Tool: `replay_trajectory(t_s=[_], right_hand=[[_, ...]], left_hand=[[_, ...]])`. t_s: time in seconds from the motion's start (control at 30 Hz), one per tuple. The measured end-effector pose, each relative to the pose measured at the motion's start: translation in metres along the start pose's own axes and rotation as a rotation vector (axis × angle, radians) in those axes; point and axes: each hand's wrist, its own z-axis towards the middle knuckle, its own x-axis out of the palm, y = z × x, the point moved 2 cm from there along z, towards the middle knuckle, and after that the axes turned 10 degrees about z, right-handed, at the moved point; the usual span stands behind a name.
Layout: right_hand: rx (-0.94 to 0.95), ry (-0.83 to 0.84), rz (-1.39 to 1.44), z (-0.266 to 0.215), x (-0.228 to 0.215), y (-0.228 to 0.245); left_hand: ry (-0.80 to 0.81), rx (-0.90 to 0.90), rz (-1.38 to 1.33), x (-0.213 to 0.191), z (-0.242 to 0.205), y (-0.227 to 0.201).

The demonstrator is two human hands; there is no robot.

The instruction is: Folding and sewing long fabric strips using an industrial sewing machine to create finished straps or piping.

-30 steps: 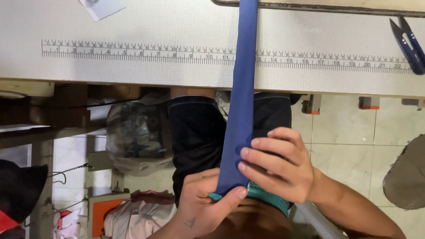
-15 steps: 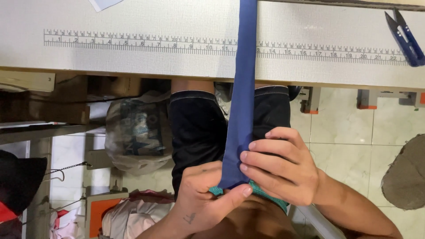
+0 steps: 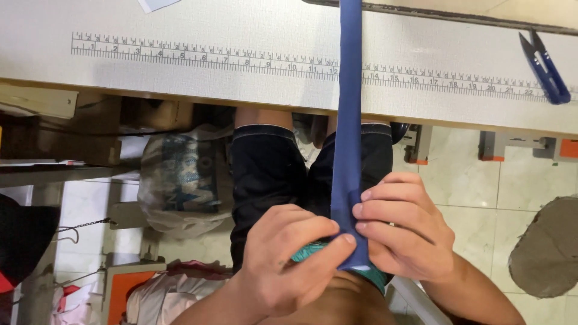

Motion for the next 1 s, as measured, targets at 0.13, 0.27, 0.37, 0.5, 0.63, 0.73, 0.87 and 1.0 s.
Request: replay_trajectory(t_s=[0.13,0.27,0.37,0.5,0.63,0.73,0.87,1.0], right_hand=[[-0.027,-0.037,-0.021,-0.001,-0.002,0.005],[-0.019,-0.102,-0.031,-0.009,-0.014,0.004],[0.032,-0.214,0.014,-0.024,-0.019,0.0],[0.062,-0.37,0.072,-0.027,-0.017,-0.006],[0.054,-0.479,0.064,-0.031,-0.013,-0.005],[0.054,-0.445,0.004,-0.041,-0.021,-0.006],[0.028,-0.395,0.002,-0.045,-0.035,-0.008],[0.088,-0.485,-0.03,-0.033,-0.027,0.007]], left_hand=[[-0.015,0.095,0.04,0.001,0.011,-0.004],[-0.033,0.121,-0.004,-0.001,0.015,-0.001],[-0.054,0.071,-0.041,0.004,0.02,0.002],[-0.069,0.11,-0.039,0.016,0.026,0.0],[-0.076,0.126,-0.041,0.021,0.035,-0.005],[-0.088,0.152,-0.007,0.023,0.047,-0.008],[-0.14,0.205,-0.059,0.024,0.065,-0.008],[-0.165,0.264,-0.072,0.019,0.079,-0.009]])
